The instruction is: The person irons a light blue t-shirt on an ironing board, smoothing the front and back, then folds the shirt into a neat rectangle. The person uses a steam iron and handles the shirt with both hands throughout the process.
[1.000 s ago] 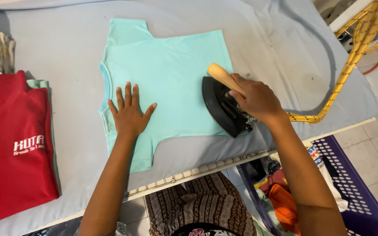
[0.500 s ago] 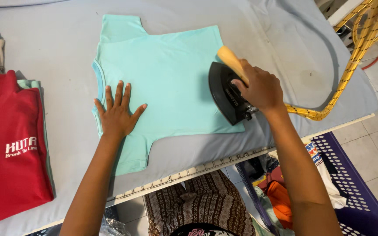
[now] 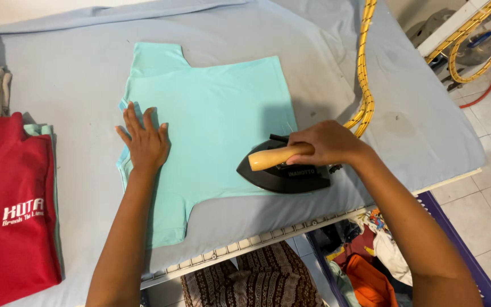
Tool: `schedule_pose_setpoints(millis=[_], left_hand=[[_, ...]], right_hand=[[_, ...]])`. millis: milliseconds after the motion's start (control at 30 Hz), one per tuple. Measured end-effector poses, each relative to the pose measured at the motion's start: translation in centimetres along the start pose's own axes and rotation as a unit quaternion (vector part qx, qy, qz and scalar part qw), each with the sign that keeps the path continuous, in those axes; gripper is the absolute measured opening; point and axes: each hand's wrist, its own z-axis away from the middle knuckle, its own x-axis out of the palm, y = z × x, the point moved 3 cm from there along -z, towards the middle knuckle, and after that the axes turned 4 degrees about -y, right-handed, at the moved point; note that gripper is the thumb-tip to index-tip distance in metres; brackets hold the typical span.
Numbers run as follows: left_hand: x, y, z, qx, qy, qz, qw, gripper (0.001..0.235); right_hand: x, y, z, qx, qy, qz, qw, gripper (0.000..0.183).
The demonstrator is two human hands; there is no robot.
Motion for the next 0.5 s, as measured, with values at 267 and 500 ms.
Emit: schedule_pose_setpoints(millis=[267,500], left_hand=[[1.3,-1.2,-0.5,-0.03,-0.045,-0.017,0.998,0.063],[-0.9,-1.6,-0.1,-0.032,-0.1,-0.062,0.993,0.071]], right_hand=[[3.1,-1.4,-0.6,0.095,0.276,0.1,0.951,0.052],[2.9,2.6,-5.8,0.265,0.325,0.246,0.874,0.046]])
